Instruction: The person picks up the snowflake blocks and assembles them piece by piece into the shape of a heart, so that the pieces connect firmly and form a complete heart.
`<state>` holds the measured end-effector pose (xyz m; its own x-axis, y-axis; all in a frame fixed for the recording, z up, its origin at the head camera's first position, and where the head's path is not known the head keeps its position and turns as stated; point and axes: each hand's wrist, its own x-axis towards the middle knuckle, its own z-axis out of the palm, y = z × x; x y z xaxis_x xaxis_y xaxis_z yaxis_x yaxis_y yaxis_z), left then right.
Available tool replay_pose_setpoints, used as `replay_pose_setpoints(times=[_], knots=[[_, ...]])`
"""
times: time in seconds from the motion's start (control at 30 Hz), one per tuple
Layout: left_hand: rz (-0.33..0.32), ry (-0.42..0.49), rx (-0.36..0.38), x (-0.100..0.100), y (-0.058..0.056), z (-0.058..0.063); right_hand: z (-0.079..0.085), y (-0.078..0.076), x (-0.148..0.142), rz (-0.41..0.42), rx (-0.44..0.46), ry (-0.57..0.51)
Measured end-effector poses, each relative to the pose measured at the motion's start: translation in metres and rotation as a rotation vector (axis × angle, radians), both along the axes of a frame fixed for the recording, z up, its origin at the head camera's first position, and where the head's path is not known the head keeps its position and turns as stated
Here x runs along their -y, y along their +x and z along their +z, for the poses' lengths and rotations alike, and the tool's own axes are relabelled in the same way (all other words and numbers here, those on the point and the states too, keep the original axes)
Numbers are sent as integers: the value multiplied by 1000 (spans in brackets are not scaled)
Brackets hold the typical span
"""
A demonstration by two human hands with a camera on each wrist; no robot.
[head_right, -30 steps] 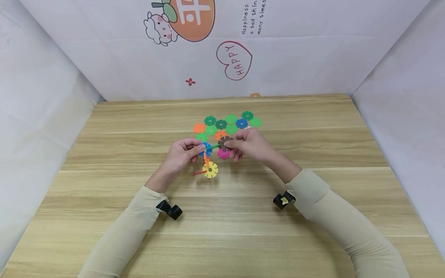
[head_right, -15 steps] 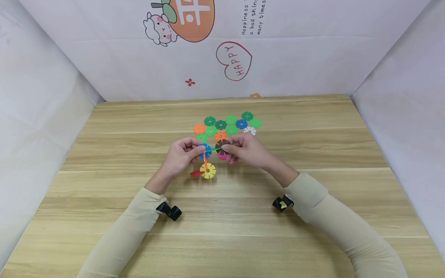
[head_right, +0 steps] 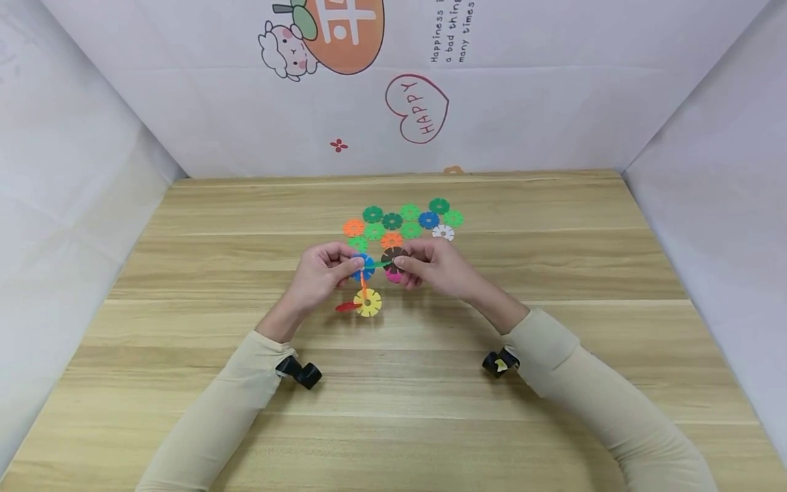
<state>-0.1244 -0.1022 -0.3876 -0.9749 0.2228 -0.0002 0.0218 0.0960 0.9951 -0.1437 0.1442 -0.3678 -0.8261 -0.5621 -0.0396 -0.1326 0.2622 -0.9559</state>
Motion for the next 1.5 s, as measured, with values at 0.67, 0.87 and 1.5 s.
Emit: replay_pose_setpoints(times=[0.67, 0.87, 1.5], knots=[[48, 28, 39, 19, -8, -5, -20, -37, -43, -81, 53, 231], [37, 37, 37, 19, -7, -6, -30, -46, -37, -27, -62, 386], [29, 70, 55, 15, -6, -7, -29, -52, -15, 54, -235, 598]])
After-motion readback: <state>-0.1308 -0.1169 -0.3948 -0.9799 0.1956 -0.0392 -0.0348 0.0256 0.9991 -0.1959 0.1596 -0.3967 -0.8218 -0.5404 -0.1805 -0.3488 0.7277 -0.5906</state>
